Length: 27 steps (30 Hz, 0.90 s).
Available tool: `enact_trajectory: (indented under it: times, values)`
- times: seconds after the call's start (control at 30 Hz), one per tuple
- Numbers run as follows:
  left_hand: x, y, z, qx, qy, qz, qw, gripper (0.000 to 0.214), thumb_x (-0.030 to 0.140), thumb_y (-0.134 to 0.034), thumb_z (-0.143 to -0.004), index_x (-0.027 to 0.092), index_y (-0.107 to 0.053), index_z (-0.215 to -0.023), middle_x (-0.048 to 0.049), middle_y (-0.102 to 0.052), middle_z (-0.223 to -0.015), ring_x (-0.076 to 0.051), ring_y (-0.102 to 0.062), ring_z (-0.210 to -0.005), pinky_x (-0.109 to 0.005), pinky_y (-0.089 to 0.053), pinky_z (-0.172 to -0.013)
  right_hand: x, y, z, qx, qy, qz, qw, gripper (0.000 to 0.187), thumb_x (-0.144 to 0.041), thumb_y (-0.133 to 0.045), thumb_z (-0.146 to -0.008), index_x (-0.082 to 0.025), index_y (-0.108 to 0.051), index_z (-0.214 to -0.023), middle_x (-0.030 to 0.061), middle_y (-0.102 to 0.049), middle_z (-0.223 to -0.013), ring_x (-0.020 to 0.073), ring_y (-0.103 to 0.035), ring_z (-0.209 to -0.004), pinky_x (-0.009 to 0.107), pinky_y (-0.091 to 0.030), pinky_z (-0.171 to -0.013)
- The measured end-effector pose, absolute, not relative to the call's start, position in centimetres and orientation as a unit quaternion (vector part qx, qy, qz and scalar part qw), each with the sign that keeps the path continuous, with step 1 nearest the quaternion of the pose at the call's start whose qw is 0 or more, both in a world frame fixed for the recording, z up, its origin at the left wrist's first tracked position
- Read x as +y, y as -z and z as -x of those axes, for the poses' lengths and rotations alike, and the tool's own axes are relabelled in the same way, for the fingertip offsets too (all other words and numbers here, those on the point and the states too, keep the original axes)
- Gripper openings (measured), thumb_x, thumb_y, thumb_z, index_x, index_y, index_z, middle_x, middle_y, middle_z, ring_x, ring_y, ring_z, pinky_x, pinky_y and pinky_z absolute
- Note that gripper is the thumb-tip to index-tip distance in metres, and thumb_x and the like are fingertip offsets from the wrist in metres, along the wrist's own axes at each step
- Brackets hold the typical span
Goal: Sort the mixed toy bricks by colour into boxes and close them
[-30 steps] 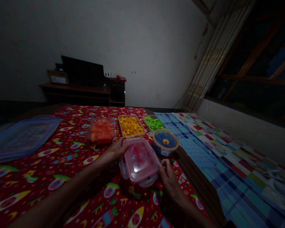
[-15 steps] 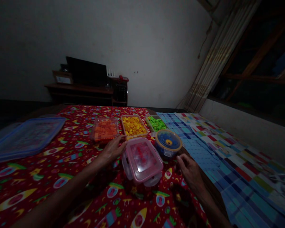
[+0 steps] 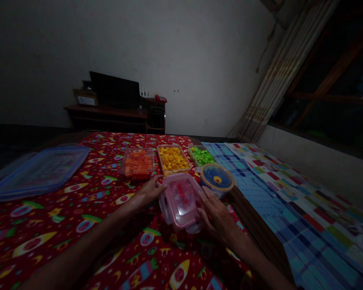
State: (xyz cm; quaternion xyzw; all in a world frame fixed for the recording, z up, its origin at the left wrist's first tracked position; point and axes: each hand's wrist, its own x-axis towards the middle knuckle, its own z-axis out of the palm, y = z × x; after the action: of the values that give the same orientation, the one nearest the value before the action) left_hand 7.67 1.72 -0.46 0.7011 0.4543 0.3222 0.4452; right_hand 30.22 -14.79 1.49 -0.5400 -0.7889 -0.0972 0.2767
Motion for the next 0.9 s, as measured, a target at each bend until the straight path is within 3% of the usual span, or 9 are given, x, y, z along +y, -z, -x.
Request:
enact_trajectory:
  times: [0.1, 0.27, 0.57, 0.77, 0.9]
  values:
    - [1.9, 0.6, -7.9, 0.45, -0.333, -0.682, 0.471, 0.063, 0.052, -0.064, -0.06, 0.011, -0.058, -0.108, 0.0022, -0.057, -0.062, -0.018, -0.056, -0.058, -0.027, -0.041, -0.052, -14.1, -0.8, -29.6, -0.814, 0.069, 0.528, 0.232, 0.045, -0.024, -0.045, -0.09, -0.01, -0.048, -0.133, 0.0177, -0.045, -0.14, 0.0257, -0.038, -0.133, 0.043, -0.041, -0.106]
    - [1.8, 0.8, -8.0, 0.415, -0.353, -0.657, 0.521, 0.052, 0.048, -0.068, -0.058, 0.013, -0.06, -0.096, 0.0016, -0.059, -0.062, -0.017, -0.057, -0.058, -0.025, -0.041, -0.053, -14.3, 0.1, -29.2, -0.806, 0.069, 0.546, 0.22, 0.045, -0.026, -0.046, -0.091, -0.01, -0.05, -0.132, 0.0169, -0.051, -0.135, 0.0264, -0.045, -0.128, 0.043, -0.043, -0.104]
    - [2.0, 1.2, -8.1, 0.402, -0.355, -0.614, 0.579, 0.052, 0.045, -0.074, -0.056, 0.014, -0.056, -0.093, 0.0031, -0.059, -0.058, -0.015, -0.056, -0.052, -0.022, -0.038, -0.047, -14.2, -0.5, -29.1, -0.804, 0.07, 0.55, 0.215, 0.042, -0.024, -0.046, -0.09, -0.012, -0.053, -0.129, 0.0145, -0.054, -0.133, 0.0242, -0.046, -0.128, 0.041, -0.042, -0.105]
    - [0.9, 0.4, -8.5, 0.398, -0.376, -0.532, 0.645, 0.062, 0.044, -0.083, -0.043, 0.015, -0.058, -0.091, -0.0024, -0.069, -0.072, -0.021, -0.065, -0.069, -0.029, -0.049, -0.061, -14.2, -0.1, -28.9, -0.804, 0.091, 0.55, 0.208, 0.041, -0.022, -0.042, -0.091, -0.008, -0.053, -0.128, 0.0161, -0.052, -0.134, 0.0254, -0.045, -0.128, 0.042, -0.042, -0.106]
    - [0.7, 0.4, -8.4, 0.375, -0.37, -0.509, 0.681, 0.048, 0.039, -0.083, -0.045, 0.017, -0.063, -0.083, -0.0049, -0.071, -0.084, -0.024, -0.066, -0.083, -0.03, -0.05, -0.069, -14.3, -0.1, -28.7, -0.801, 0.103, 0.547, 0.22, 0.04, -0.02, -0.041, -0.091, -0.008, -0.055, -0.126, 0.0158, -0.054, -0.132, 0.0251, -0.047, -0.126, 0.041, -0.043, -0.105]
